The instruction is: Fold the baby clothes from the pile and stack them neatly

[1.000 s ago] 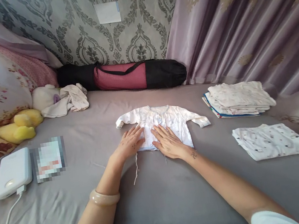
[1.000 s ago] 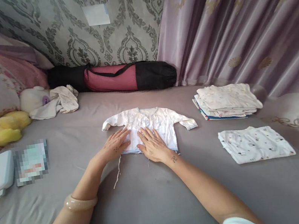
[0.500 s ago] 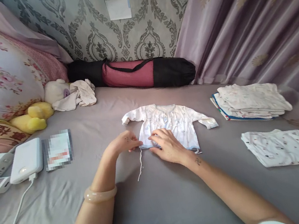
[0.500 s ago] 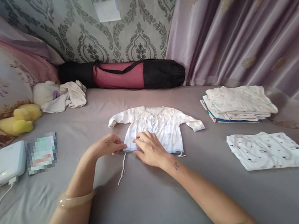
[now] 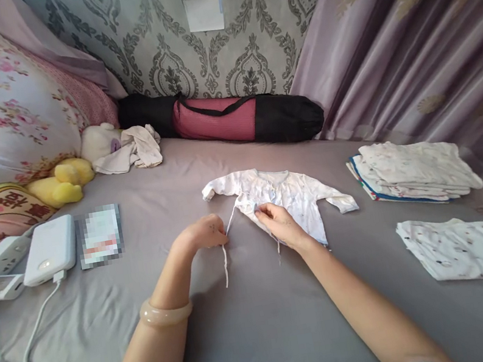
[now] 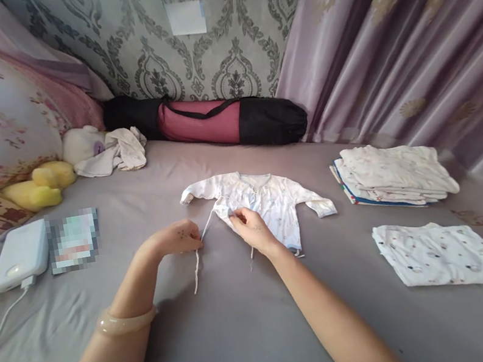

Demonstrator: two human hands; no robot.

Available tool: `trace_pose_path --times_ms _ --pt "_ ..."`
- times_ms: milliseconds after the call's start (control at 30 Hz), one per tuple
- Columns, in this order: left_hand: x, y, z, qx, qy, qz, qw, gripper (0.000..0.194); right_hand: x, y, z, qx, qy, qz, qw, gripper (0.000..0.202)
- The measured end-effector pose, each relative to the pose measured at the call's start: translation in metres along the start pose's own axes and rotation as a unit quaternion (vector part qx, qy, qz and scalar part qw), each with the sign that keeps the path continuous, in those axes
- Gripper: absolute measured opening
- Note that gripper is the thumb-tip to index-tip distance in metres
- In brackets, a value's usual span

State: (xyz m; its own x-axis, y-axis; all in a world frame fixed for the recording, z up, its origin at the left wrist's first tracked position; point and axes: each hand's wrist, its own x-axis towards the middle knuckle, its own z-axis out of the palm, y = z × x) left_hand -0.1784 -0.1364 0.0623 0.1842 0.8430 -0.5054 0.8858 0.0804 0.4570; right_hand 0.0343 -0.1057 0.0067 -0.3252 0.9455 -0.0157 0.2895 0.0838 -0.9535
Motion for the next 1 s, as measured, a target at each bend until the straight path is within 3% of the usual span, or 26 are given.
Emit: trace_pose_path --times_ms 133,267,400,500,600,733,800,833,933,967,1000 --pt "-0.006 -0.013 -0.011 -0.068 0.045 -0.053 0.995 0.007 0.003 0.003 -0.003 0.059 0.014 0.039 0.997 0.029" --pt "-0.002 -0.028 -0.015 -0.161 0.122 -0.085 0.976 0.008 0.001 0.001 -0.003 0.031 -0.004 0.015 0.999 0.029" --pt "0.003 -0.039 -0.014 -0.263 0.256 -0.066 0.928 0.014 -0.011 -0.008 0.002 -0.111 -0.065 -0.068 0.989 0.032" --pt "0.004 -0.037 -0.017 -0.359 0.309 -0.057 0.879 0.017 -0.024 -0.021 0.007 -0.256 -0.092 -0.140 0.952 0.030" --pt "0.006 -0.027 -0.020 -0.502 0.279 -0.044 0.817 0.022 -0.032 -0.033 0.007 -0.355 -0.114 -0.172 0.912 0.032" --pt "0.015 0.000 -0.016 -0.615 0.231 -0.006 0.754 0.025 -0.036 -0.046 -0.009 -0.381 -0.189 -0.180 0.887 0.032" --pt "0.018 0.019 -0.011 -0.605 0.221 0.031 0.764 0.023 -0.039 -0.053 -0.022 -0.385 -0.221 -0.173 0.879 0.033" --pt "0.018 0.028 -0.008 -0.581 0.192 0.062 0.788 0.023 -0.040 -0.056 -0.030 -0.389 -0.232 -0.163 0.877 0.033" --pt "0.018 0.048 -0.003 -0.399 0.060 0.149 0.903 0.032 -0.043 -0.066 -0.054 -0.401 -0.229 -0.112 0.880 0.031" --pt "0.019 0.052 -0.003 -0.309 0.055 0.158 0.936 0.032 -0.043 -0.067 -0.062 -0.404 -0.216 -0.095 0.884 0.029" --pt "0.022 0.053 -0.002 -0.217 0.084 0.158 0.960 0.030 -0.041 -0.066 -0.068 -0.407 -0.196 -0.085 0.888 0.027"
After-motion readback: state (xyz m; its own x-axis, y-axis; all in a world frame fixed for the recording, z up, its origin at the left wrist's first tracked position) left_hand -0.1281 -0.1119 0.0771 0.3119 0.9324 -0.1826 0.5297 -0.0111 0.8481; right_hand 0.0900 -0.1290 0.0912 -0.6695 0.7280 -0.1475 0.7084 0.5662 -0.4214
